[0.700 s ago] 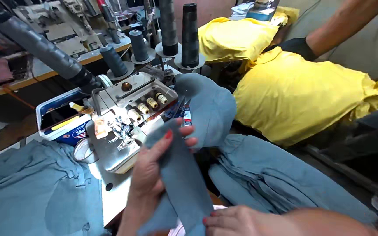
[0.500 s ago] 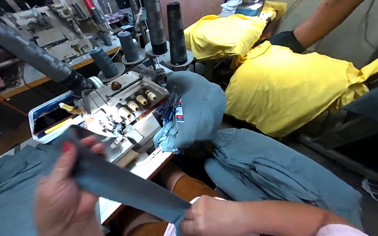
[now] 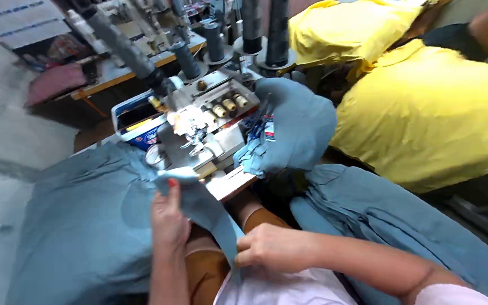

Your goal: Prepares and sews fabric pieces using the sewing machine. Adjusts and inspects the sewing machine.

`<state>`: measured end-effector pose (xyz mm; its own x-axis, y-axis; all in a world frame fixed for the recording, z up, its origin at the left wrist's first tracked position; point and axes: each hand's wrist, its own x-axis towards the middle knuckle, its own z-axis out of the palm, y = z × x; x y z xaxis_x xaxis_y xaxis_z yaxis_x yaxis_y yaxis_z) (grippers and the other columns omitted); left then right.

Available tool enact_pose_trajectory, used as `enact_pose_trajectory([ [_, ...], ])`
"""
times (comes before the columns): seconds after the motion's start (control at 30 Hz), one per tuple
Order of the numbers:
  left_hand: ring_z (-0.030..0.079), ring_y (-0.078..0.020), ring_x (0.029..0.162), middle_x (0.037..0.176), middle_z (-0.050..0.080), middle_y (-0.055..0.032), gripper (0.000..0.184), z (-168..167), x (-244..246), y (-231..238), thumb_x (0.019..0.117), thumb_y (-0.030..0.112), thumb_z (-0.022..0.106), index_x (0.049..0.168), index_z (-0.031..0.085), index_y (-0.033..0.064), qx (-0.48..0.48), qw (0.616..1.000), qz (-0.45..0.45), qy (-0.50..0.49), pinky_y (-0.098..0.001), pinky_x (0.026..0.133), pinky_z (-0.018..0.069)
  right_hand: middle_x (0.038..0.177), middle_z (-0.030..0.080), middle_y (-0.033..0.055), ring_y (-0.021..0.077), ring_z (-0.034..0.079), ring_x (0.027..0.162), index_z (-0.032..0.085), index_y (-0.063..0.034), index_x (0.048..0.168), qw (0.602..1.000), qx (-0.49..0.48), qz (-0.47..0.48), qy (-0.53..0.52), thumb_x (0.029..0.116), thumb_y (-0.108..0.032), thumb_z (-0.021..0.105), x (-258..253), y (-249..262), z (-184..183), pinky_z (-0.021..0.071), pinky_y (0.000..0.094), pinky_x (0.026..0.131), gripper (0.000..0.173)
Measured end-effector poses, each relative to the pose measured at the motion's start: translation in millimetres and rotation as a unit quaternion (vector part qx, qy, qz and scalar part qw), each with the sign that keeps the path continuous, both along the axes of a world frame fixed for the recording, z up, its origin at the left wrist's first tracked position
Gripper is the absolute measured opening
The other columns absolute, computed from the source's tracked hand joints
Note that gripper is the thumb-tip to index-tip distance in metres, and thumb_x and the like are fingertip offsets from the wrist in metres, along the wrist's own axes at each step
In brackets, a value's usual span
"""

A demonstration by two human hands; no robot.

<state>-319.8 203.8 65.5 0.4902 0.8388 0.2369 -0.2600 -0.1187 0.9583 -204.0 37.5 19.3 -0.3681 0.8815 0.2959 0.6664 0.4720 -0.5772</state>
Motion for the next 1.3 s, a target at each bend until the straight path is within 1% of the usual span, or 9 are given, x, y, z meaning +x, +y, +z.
enact_pose_trajectory([
  [0.13, 0.072, -0.0047, 0.084, 0.090, 0.073, 0.0045, 0.014, -22, -2, -12, 0.1021, -0.002, 0.048, 0.112, 0.057, 0.0006, -0.041, 0.999, -0.013, 0.026, -0.0278, 0.081, 0.0615, 0.084, 0.071, 0.0114, 0.0196, 0.070, 0.074, 0.074, -0.0022, 0.097, 0.978, 0.186, -0.042, 0.081, 0.0929, 0.002, 0.062, -1, 32, 32, 0.0568, 0.0296, 0.066, 0.014],
  [0.27, 0.070, 0.0002, 0.082, 0.087, 0.072, 0.0064, 0.014, -28, -8, -15, 0.0971, -0.009, 0.052, 0.108, 0.057, -0.0011, -0.066, 0.997, -0.039, 0.020, -0.0210, 0.079, 0.0596, 0.084, 0.072, 0.0149, 0.0197, 0.069, 0.075, 0.075, 0.0035, 0.100, 0.968, 0.171, -0.126, 0.132, 0.0946, 0.000, 0.060, 3, 57, 38, 0.0566, 0.0276, 0.071, 0.016],
  [0.6, 0.070, -0.0014, 0.088, 0.091, 0.072, 0.0075, 0.023, -52, -21, -4, 0.1044, -0.001, 0.039, 0.102, 0.061, 0.0043, -0.093, 0.991, -0.092, 0.003, -0.0259, 0.086, 0.0586, 0.083, 0.072, 0.0068, -0.0046, 0.061, 0.073, 0.075, 0.0031, 0.095, 0.951, 0.055, -0.222, 0.208, 0.0960, -0.009, 0.063, 15, 92, 9, 0.0490, 0.0092, 0.071, 0.017],
  [0.7, 0.071, -0.0026, 0.094, 0.096, 0.074, 0.0081, 0.030, -56, -27, -2, 0.1090, 0.015, 0.033, 0.106, 0.062, 0.0101, -0.110, 0.986, -0.122, -0.026, -0.0275, 0.090, 0.0583, 0.082, 0.072, 0.0048, -0.0072, 0.061, 0.072, 0.074, 0.0023, 0.094, 0.945, 0.042, -0.230, 0.227, 0.0957, -0.010, 0.064, 15, 94, 5, 0.0489, 0.0078, 0.070, 0.016],
  [0.8, 0.072, -0.0029, 0.099, 0.102, 0.078, 0.0091, 0.037, -62, -34, 2, 0.0991, 0.054, 0.056, 0.108, 0.073, 0.0225, -0.128, 0.975, -0.167, -0.066, -0.0262, 0.091, 0.0585, 0.080, 0.071, 0.0039, -0.0084, 0.059, 0.070, 0.073, 0.0029, 0.093, 0.941, 0.042, -0.232, 0.243, 0.0953, -0.010, 0.063, 13, 96, 2, 0.0481, 0.0070, 0.068, 0.016],
  [0.97, 0.070, -0.0013, 0.090, 0.094, 0.072, 0.0083, 0.022, -62, -29, 8, 0.1060, 0.005, 0.040, 0.105, 0.062, 0.0049, -0.048, 0.993, -0.111, 0.010, -0.0271, 0.087, 0.0585, 0.081, 0.067, 0.0045, -0.0022, 0.057, 0.069, 0.072, 0.0014, 0.099, 0.933, 0.079, -0.260, 0.237, 0.0929, -0.016, 0.066, 11, 104, -11, 0.0480, 0.0113, 0.065, 0.019],
  [1.03, 0.069, -0.0006, 0.092, 0.096, 0.071, 0.0072, 0.018, -59, -29, 17, 0.1050, 0.002, 0.042, 0.108, 0.061, 0.0017, -0.015, 0.992, -0.124, 0.026, -0.0261, 0.088, 0.0575, 0.090, 0.064, 0.0077, 0.0032, 0.057, 0.076, 0.073, 0.0009, 0.105, 0.937, 0.065, -0.257, 0.226, 0.0940, -0.020, 0.065, 14, 106, -12, 0.0464, 0.0143, 0.067, 0.025],
  [1.13, 0.070, 0.0004, 0.092, 0.100, 0.071, 0.0053, 0.021, -39, -29, 39, 0.0991, 0.000, 0.053, 0.119, 0.048, -0.0020, 0.023, 0.975, -0.198, 0.094, -0.0238, 0.087, 0.0585, 0.089, 0.070, 0.0072, -0.0022, 0.062, 0.080, 0.074, 0.0027, 0.095, 0.919, 0.102, -0.267, 0.271, 0.0955, -0.012, 0.062, 12, 111, -14, 0.0505, 0.0101, 0.073, 0.019],
  [1.3, 0.057, -0.0010, 0.062, 0.070, 0.059, 0.0032, 0.045, -18, -5, 80, 0.0941, 0.012, 0.070, 0.133, 0.052, -0.0015, 0.148, 0.945, -0.088, 0.278, -0.0204, 0.063, 0.0512, 0.081, 0.068, -0.0002, -0.0071, 0.060, 0.066, 0.063, 0.0045, 0.102, 0.821, 0.150, -0.411, 0.367, 0.0944, -0.003, 0.061, 2, 130, -23, 0.0511, 0.0102, 0.063, 0.011],
])
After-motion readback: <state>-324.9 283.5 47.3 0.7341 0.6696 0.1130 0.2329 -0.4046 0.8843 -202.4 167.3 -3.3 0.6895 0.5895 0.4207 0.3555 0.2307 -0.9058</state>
